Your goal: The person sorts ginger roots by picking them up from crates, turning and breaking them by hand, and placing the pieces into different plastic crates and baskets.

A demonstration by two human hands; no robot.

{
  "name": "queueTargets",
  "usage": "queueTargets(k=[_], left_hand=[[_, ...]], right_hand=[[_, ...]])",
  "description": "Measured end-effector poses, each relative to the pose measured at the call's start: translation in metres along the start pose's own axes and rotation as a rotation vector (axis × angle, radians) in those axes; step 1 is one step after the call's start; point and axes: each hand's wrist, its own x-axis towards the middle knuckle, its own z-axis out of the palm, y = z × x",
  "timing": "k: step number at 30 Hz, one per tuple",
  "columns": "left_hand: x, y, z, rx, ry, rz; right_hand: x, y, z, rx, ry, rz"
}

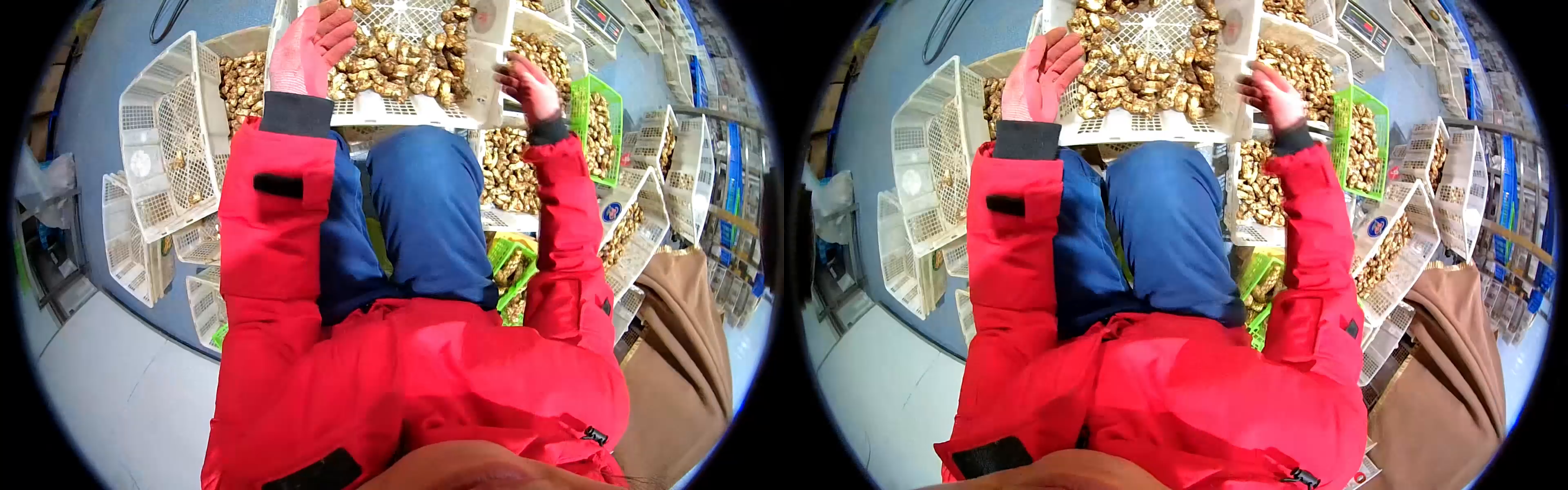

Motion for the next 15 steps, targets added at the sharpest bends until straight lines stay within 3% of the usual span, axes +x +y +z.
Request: queueTargets(k=[2, 4, 6, 8, 10, 11, 12, 15], left_hand=[[-0.002, 0.001, 0.013, 0.094, 0.149, -0.017], [0.000, 0.000, 0.014, 0.142, 0.175, 0.017], [0.002, -0.001, 0.015, 0.145, 0.163, 0.009], [0.006, 0.001, 0.019, 0.169, 0.173, -0.021], [0.005, 0.002, 0.021, 0.151, 0.132, -0.031], [0.003, 0.001, 0.022, 0.150, 0.132, -0.033], [0.002, 0.001, 0.023, 0.150, 0.130, -0.030], [0.002, 0.002, 0.024, 0.143, 0.133, -0.028]], right_hand=[[0.083, 0.041, 0.062, -0.400, -0.177, -0.085], [0.128, 0.063, 0.119, -1.422, 0.010, -0.304], [0.154, 0.095, 0.147, -1.832, 0.031, -0.273], [0.170, 0.101, 0.159, -1.914, -0.006, -0.095], [0.175, 0.120, 0.146, -1.856, 0.055, -0.273], [0.171, 0.117, 0.144, -1.784, 0.070, -0.233], [0.157, 0.109, 0.135, -1.538, 0.062, -0.372], [0.135, 0.091, 0.110, -0.137, -0.195, -0.076]])
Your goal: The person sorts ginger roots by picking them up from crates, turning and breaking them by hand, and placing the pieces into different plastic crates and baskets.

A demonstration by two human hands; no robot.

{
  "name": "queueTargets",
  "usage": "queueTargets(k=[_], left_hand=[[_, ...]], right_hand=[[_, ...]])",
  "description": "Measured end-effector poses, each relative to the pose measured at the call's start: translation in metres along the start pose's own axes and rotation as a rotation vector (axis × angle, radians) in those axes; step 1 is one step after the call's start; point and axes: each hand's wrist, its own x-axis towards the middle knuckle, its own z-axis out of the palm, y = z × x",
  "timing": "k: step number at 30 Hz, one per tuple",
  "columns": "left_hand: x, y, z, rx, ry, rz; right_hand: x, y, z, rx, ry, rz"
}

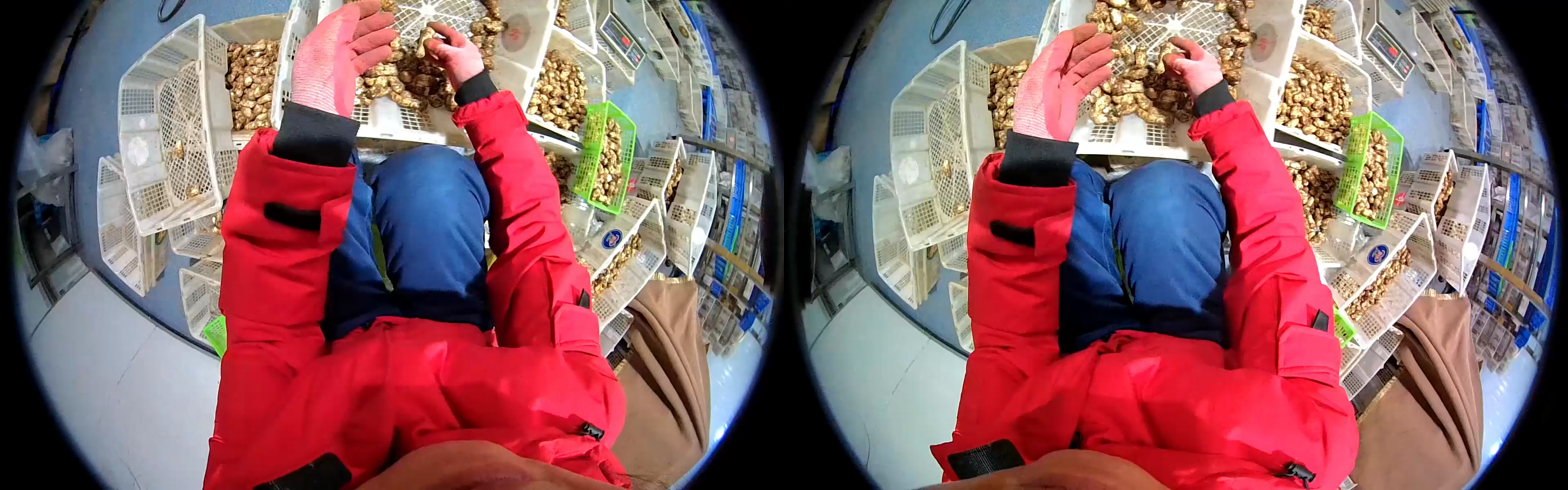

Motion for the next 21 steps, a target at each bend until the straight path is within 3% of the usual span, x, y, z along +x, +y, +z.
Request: queueTargets(k=[1, 3, 9, 14, 17, 18, 19, 21], left_hand=[[0.000, -0.001, 0.000, -0.001, -0.003, -0.011], [0.000, -0.004, -0.001, 0.001, -0.030, -0.007], [0.000, -0.014, 0.003, 0.010, -0.097, -0.072], [-0.008, -0.015, 0.022, 0.022, -0.350, -0.001], [-0.010, -0.012, 0.029, -0.102, -0.319, -0.014], [-0.012, -0.006, 0.026, -0.094, -0.298, -0.006], [-0.010, -0.003, 0.018, -0.157, -0.267, -0.027], [-0.010, 0.002, 0.007, -0.161, -0.104, -0.053]], right_hand=[[-0.016, -0.007, -0.008, 0.463, -0.179, 0.024], [-0.046, -0.032, 0.006, 0.582, -0.159, -0.021], [-0.076, -0.072, 0.019, 0.492, -0.180, -0.116], [-0.088, -0.099, 0.039, 0.539, -0.049, -0.090], [-0.107, -0.119, 0.047, 0.342, 0.043, -0.128], [-0.113, -0.118, 0.029, 0.000, 0.130, -0.220], [-0.129, -0.128, 0.016, 0.312, 0.136, -0.141], [-0.168, -0.130, -0.025, 0.125, 0.348, -0.055]])
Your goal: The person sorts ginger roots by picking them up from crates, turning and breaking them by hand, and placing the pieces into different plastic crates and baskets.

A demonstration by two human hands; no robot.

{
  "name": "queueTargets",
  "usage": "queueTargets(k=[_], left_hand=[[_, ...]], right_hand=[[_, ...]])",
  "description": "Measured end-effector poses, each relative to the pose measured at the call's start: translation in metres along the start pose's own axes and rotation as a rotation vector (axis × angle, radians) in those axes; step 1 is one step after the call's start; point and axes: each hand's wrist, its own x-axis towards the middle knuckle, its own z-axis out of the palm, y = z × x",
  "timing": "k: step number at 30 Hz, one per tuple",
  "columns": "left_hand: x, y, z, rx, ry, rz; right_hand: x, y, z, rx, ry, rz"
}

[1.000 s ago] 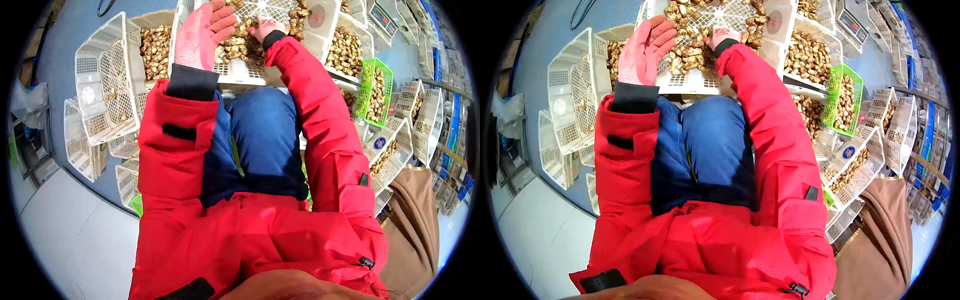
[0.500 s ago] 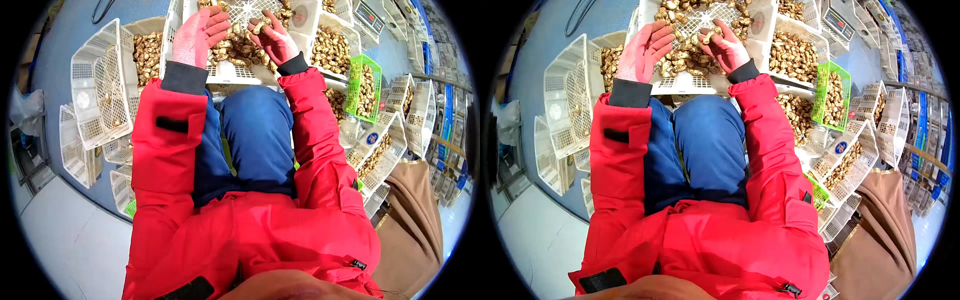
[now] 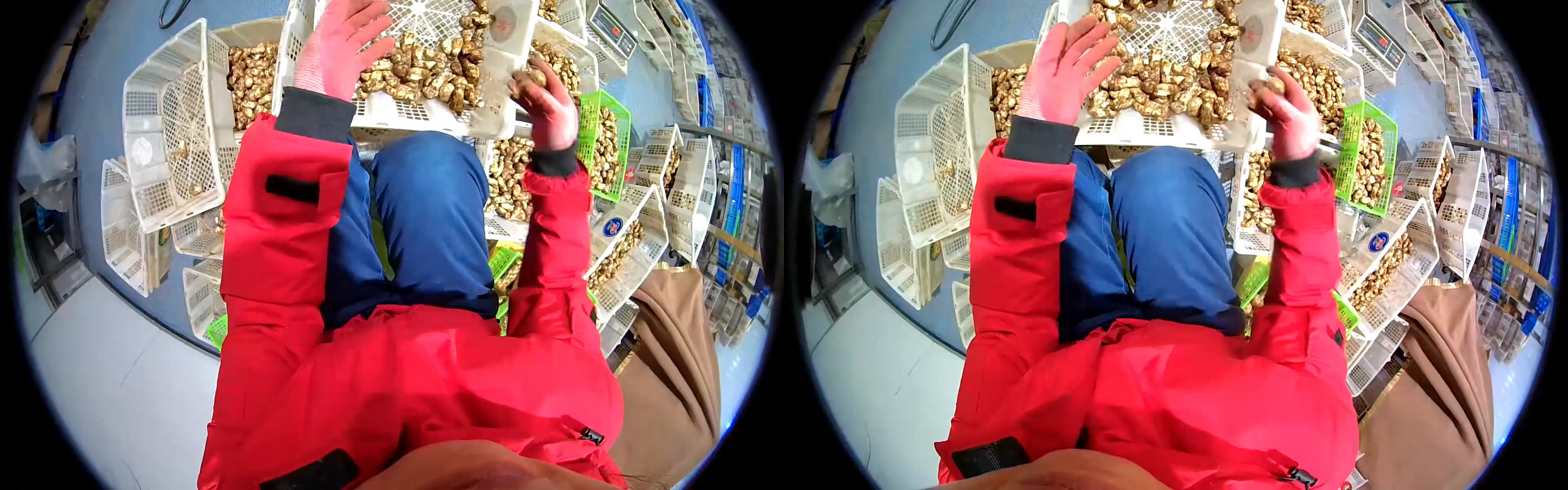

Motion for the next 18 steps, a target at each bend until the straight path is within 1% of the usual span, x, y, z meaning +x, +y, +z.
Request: queueTargets(k=[1, 2, 3, 5, 6, 7, 9, 10, 11, 12, 13, 14, 16, 17, 18], left_hand=[[0.000, 0.002, -0.006, -0.040, -0.003, 0.010], [0.001, 0.003, -0.012, -0.081, -0.006, 0.020], [0.003, 0.006, -0.014, -0.120, -0.001, -0.008], [0.003, 0.005, -0.010, -0.072, 0.032, 0.003], [0.005, 0.001, -0.009, -0.037, 0.037, 0.025], [0.004, 0.001, -0.004, -0.046, 0.075, -0.001], [0.002, 0.006, 0.006, -0.059, 0.152, -0.048], [0.004, 0.004, -0.011, -0.028, -0.037, -0.027], [0.002, 0.004, -0.007, 0.029, -0.014, -0.005], [0.000, 0.004, -0.002, 0.086, 0.008, 0.010], [0.002, 0.004, -0.005, 0.089, 0.019, 0.003], [0.005, 0.004, -0.007, 0.092, 0.028, -0.002], [0.009, 0.005, -0.011, 0.084, 0.028, -0.011], [0.010, 0.005, -0.012, 0.071, 0.017, -0.015], [0.010, 0.004, -0.011, 0.059, 0.000, -0.026]], right_hand=[[-0.009, 0.004, -0.040, -0.219, -0.003, 0.000], [-0.014, 0.022, -0.091, -0.538, 0.028, -0.006], [-0.023, 0.032, -0.130, -0.775, 0.100, 0.135], [-0.025, 0.045, -0.162, -1.227, 0.085, -0.098], [-0.025, 0.010, -0.092, -1.353, 0.064, -0.025], [-0.010, 0.011, -0.055, -1.208, 0.040, -0.105], [0.046, 0.040, -0.002, -1.258, -0.138, -0.186], [0.080, 0.072, 0.024, -1.385, -0.138, -0.293], [0.100, 0.078, 0.056, -1.576, -0.266, -0.287], [0.133, 0.116, 0.070, -1.698, -0.295, -0.239], [0.148, 0.132, 0.090, -1.939, -0.315, -0.069], [0.154, 0.138, 0.103, -2.114, -0.443, -0.058], [0.153, 0.167, 0.103, -2.168, -0.187, -0.281], [0.158, 0.165, 0.106, -2.197, -0.278, -0.170], [0.151, 0.149, 0.102, -2.029, -0.240, -0.103]])
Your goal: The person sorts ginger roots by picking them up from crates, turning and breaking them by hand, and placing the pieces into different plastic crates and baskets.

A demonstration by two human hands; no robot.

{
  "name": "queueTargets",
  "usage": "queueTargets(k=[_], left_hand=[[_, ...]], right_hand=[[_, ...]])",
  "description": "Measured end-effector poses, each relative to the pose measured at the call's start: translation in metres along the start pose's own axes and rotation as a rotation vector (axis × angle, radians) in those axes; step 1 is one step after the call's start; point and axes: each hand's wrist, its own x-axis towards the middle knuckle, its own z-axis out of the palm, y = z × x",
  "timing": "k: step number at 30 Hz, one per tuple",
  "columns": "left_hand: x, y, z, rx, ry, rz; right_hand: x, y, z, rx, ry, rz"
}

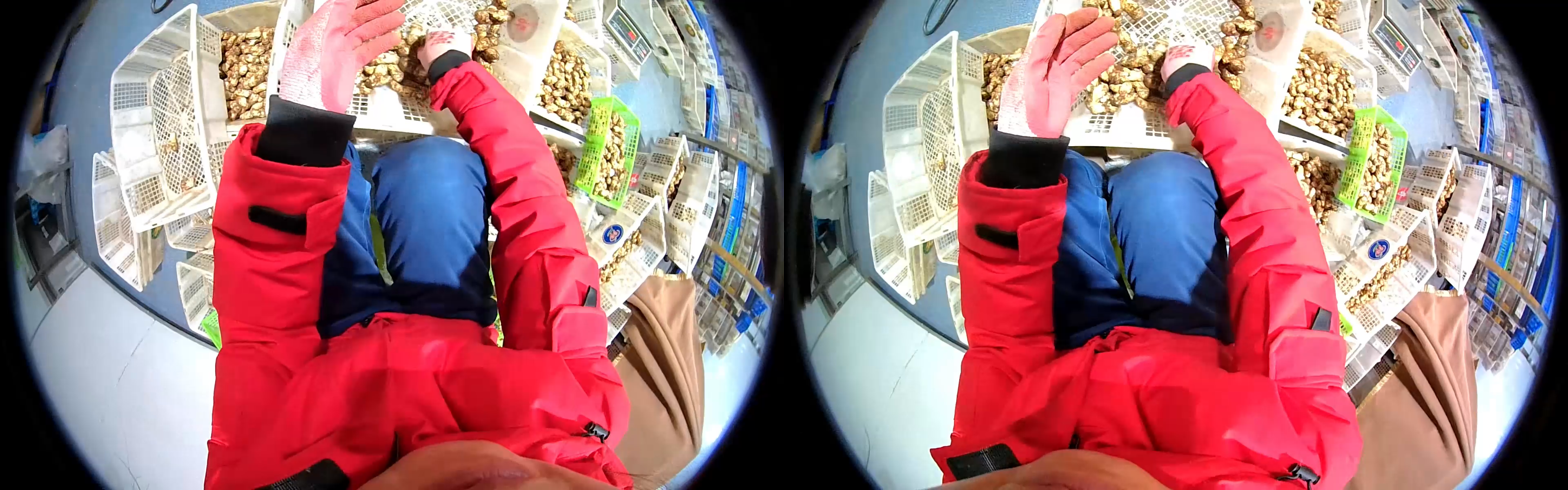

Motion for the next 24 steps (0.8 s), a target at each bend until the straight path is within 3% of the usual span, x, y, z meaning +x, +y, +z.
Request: queueTargets(k=[3, 4, 5, 7, 8, 16, 18, 19, 20, 22, 23, 24], left_hand=[[-0.006, 0.002, 0.004, 0.052, -0.015, 0.021], [-0.008, 0.002, 0.007, 0.058, -0.015, 0.031], [-0.008, 0.001, 0.006, 0.034, 0.007, 0.034], [-0.005, -0.001, 0.005, 0.046, 0.002, 0.011], [-0.004, -0.002, 0.005, 0.047, 0.002, -0.005], [-0.001, -0.009, 0.003, 0.119, -0.016, -0.003], [-0.003, -0.009, 0.004, 0.135, 0.001, 0.028], [-0.005, -0.007, 0.002, 0.109, -0.022, 0.019], [-0.007, -0.006, 0.001, 0.104, -0.029, 0.021], [-0.007, -0.003, -0.002, 0.094, -0.052, 0.028], [-0.008, -0.002, 0.001, 0.090, -0.043, 0.025], [-0.015, 0.002, 0.023, 0.070, 0.119, -0.020]], right_hand=[[-0.016, 0.033, 0.009, 0.704, 0.294, -0.079], [-0.020, 0.042, 0.019, 1.363, 0.159, -0.127], [-0.029, 0.052, 0.018, 1.935, -0.078, -0.343], [-0.046, 0.069, 0.016, 2.429, -0.275, -0.458], [-0.077, 0.059, -0.019, 2.377, -0.189, -0.336], [-0.114, 0.079, -0.054, 2.306, -0.120, -0.334], [-0.136, 0.100, -0.061, 2.192, -0.093, -0.229], [-0.150, 0.119, -0.059, 2.063, -0.018, -0.186], [-0.172, 0.138, -0.068, 1.833, -0.081, -0.034], [-0.194, 0.190, -0.015, 1.580, 0.003, 0.034], [-0.204, 0.209, -0.002, 1.129, 0.016, 0.160], [-0.206, 0.208, -0.006, 0.931, 0.138, 0.104]])
